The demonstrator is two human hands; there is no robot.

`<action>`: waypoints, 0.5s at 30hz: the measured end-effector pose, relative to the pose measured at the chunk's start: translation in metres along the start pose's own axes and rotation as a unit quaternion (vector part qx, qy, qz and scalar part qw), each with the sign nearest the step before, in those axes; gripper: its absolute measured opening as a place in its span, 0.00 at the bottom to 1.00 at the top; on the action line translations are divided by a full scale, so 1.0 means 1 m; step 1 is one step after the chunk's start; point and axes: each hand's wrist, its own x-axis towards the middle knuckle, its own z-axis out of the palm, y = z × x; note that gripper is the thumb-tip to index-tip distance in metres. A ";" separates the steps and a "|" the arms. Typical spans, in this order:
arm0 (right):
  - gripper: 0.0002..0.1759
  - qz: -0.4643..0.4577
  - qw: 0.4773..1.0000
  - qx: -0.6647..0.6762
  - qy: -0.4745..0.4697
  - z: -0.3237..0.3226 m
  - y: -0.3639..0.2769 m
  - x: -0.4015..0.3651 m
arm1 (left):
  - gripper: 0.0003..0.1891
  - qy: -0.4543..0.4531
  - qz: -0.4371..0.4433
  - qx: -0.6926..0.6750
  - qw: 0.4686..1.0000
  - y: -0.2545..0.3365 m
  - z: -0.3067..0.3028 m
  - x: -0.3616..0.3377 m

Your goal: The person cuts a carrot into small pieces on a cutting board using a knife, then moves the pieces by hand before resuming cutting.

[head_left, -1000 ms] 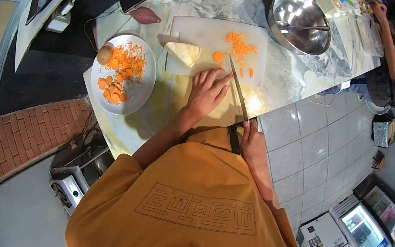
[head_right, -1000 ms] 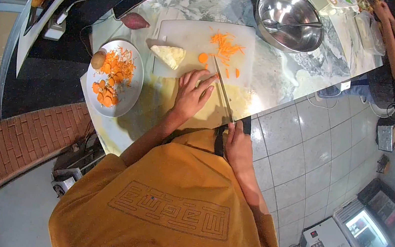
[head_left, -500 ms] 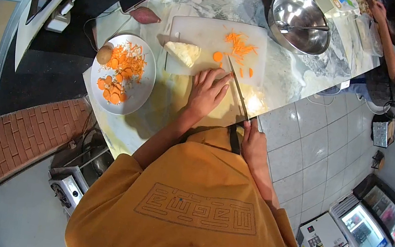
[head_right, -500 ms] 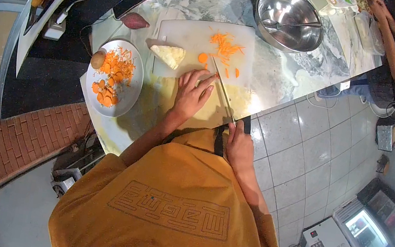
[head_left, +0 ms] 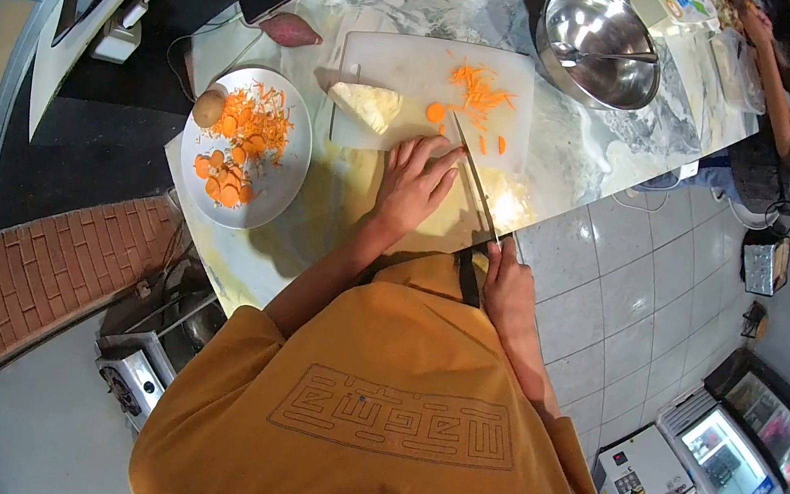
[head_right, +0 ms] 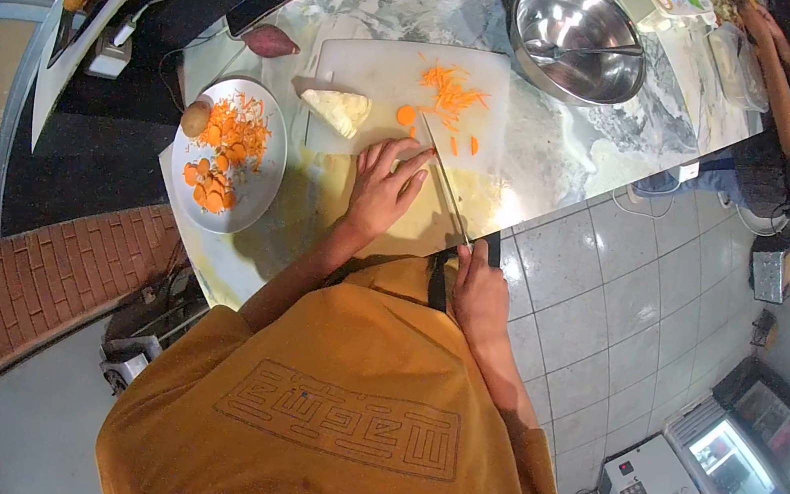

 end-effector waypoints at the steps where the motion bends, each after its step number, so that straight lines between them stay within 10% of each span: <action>1: 0.18 0.000 1.000 -0.010 -0.001 0.001 0.000 0.000 | 0.19 0.002 0.002 0.001 1.000 -0.001 0.001 0.000; 15: 0.19 -0.004 1.000 0.003 -0.009 -0.004 0.000 0.004 | 0.18 0.048 -0.047 -0.063 0.996 -0.005 0.003 -0.002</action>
